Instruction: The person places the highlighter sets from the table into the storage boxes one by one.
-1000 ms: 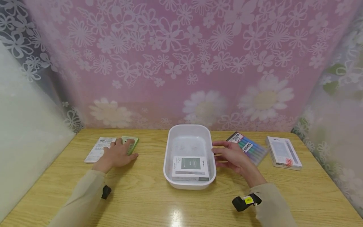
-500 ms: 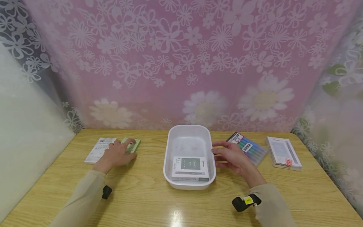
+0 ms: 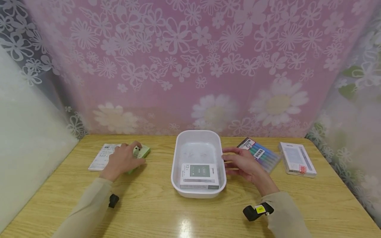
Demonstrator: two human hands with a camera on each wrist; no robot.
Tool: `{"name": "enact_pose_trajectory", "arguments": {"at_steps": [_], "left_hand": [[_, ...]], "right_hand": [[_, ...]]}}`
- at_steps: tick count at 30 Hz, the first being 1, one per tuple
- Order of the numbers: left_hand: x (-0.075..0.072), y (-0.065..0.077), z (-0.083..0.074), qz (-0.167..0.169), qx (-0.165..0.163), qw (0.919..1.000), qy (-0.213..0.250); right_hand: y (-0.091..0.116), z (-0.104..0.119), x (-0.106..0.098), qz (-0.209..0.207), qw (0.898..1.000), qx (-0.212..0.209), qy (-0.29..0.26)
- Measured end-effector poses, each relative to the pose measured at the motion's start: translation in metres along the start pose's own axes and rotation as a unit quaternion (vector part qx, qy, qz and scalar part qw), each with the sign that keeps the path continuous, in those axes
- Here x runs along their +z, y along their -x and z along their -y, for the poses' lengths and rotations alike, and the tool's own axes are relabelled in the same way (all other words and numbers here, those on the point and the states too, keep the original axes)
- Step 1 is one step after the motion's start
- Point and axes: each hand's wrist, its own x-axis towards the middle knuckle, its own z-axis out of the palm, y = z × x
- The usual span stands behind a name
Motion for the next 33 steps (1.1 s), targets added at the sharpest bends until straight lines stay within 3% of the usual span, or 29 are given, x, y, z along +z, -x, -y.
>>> {"name": "enact_pose_trajectory", "arguments": {"at_steps": [4,14,21,33], "left_hand": [[-0.004,0.001,-0.003,-0.017,0.021,0.9995,0.013],[-0.012,0.007,-0.015,-0.043,0.123,0.9908,0.039],[-0.019,0.014,-0.027,-0.056,0.141,0.9877,0.038],[-0.026,0.028,-0.054,-0.079,0.205,0.9738,0.056]], "right_hand": [[0.000,0.000,0.000,0.001,1.000,-0.001,0.001],[0.000,-0.001,0.001,-0.004,1.000,0.001,0.006],[0.001,0.000,0.001,-0.005,1.000,0.002,0.001],[0.000,0.000,0.001,-0.002,1.000,0.001,0.002]]}}
